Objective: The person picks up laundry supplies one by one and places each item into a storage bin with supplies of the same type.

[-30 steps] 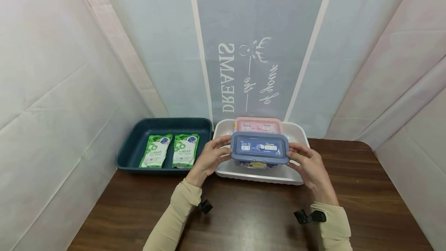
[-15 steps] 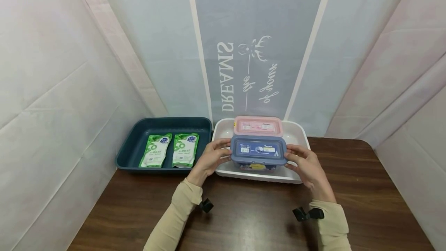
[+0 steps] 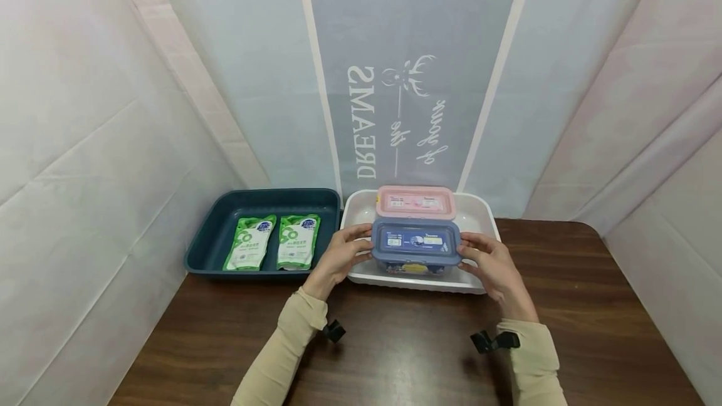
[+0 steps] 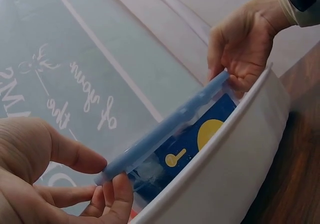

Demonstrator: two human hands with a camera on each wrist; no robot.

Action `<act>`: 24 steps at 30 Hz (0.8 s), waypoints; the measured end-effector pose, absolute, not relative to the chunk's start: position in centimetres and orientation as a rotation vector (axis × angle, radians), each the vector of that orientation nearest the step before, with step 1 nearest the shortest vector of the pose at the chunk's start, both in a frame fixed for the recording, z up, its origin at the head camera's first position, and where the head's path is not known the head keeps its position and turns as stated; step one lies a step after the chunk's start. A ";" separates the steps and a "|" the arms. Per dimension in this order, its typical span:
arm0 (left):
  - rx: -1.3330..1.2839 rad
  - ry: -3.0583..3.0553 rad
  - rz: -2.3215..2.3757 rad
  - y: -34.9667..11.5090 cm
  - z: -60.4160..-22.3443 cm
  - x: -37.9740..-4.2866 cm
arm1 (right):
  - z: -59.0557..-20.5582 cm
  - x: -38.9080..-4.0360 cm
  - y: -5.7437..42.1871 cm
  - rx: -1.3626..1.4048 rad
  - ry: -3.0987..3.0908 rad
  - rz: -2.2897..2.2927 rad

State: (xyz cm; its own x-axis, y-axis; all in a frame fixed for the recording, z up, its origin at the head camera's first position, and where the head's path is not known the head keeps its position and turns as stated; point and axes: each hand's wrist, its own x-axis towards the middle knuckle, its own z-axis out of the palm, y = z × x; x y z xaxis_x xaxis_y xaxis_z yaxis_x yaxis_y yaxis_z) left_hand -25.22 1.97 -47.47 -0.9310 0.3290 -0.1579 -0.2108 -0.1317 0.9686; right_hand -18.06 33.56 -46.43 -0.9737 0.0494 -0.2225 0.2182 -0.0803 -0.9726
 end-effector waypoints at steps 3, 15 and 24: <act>0.129 1.795 2.120 1.9 -47.5 -25.2 | -46.5 -18.2 33.5 0.297 2.067 -2.185; 0.140 1.831 2.061 1.4 -47.9 -25.3 | -47.0 -18.2 33.2 0.281 2.105 -2.140; 0.284 1.937 1.899 1.2 -47.1 -24.4 | -46.6 -17.5 32.9 0.273 2.560 -1.824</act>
State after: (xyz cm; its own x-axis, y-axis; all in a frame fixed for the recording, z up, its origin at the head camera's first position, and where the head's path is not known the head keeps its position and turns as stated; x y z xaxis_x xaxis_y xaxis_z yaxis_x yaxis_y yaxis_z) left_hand -24.43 1.23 -47.07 -0.8947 0.4219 -0.1467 -0.1382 0.0509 0.9891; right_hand -17.47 32.93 -46.58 -0.9849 0.1480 -0.0895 0.1329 0.3167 -0.9392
